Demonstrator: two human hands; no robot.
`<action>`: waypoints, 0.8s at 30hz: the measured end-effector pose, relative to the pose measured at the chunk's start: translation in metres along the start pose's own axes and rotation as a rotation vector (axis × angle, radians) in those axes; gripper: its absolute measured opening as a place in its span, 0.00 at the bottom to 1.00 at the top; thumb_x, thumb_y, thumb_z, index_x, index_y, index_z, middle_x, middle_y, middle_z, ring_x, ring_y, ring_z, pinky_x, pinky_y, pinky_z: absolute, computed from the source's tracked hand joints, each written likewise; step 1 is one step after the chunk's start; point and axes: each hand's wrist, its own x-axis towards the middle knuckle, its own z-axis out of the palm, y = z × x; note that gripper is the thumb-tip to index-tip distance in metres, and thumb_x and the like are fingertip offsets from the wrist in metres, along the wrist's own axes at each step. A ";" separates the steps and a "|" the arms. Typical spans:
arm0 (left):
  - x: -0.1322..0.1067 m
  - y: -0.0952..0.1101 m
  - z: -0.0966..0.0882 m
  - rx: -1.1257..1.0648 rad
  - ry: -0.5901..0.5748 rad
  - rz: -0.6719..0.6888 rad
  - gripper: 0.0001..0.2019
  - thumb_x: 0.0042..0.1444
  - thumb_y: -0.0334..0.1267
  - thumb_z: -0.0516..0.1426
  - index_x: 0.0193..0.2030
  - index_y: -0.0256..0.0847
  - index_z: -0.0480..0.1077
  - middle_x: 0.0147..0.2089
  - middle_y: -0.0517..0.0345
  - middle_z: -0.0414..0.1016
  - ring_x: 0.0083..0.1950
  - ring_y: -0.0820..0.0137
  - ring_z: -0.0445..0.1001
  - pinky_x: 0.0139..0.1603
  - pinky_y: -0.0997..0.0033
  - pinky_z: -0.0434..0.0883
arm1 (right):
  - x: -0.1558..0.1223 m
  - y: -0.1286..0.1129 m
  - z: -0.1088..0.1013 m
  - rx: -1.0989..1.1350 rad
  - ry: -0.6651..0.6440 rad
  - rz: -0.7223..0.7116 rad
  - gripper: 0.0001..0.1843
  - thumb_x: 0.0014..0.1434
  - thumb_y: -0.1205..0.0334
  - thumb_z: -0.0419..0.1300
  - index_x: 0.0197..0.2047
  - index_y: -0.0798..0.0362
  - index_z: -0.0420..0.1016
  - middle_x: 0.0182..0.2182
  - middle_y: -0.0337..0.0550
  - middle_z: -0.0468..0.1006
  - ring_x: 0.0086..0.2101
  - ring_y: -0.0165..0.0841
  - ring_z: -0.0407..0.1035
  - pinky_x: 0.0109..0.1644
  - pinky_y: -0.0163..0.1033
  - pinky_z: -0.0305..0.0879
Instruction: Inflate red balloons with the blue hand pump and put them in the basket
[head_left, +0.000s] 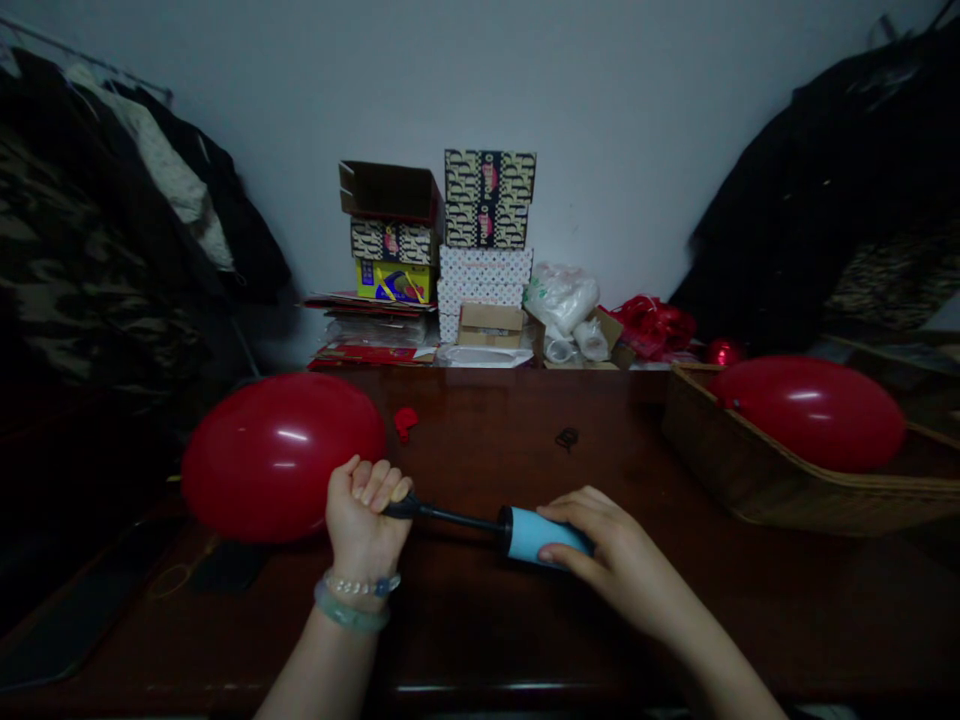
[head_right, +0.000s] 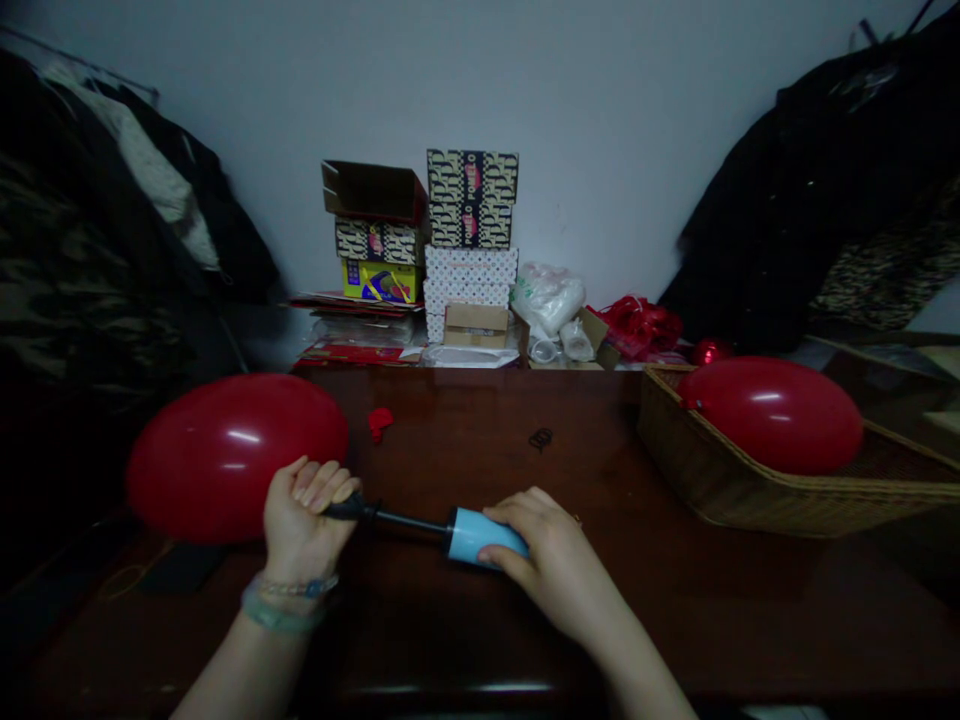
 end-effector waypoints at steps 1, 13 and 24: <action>-0.001 -0.003 0.000 0.001 0.001 -0.009 0.22 0.50 0.29 0.54 0.18 0.41 0.41 0.13 0.70 0.44 0.13 0.81 0.47 0.16 0.76 0.52 | 0.000 -0.002 0.001 -0.002 0.003 -0.003 0.15 0.59 0.55 0.64 0.49 0.49 0.76 0.43 0.46 0.78 0.44 0.40 0.70 0.49 0.47 0.67; -0.011 -0.020 0.006 0.046 0.016 -0.064 0.22 0.52 0.31 0.54 0.17 0.41 0.43 0.13 0.70 0.44 0.13 0.81 0.46 0.16 0.76 0.53 | 0.001 -0.019 0.051 -0.023 0.177 -0.149 0.18 0.61 0.56 0.61 0.52 0.53 0.71 0.42 0.49 0.76 0.41 0.40 0.69 0.45 0.48 0.68; 0.005 0.026 0.001 -0.004 0.011 0.053 0.21 0.52 0.29 0.52 0.17 0.41 0.42 0.12 0.70 0.44 0.12 0.81 0.47 0.16 0.76 0.54 | 0.001 -0.005 0.008 0.049 -0.028 0.003 0.15 0.58 0.56 0.65 0.48 0.49 0.74 0.43 0.43 0.77 0.44 0.38 0.68 0.49 0.44 0.65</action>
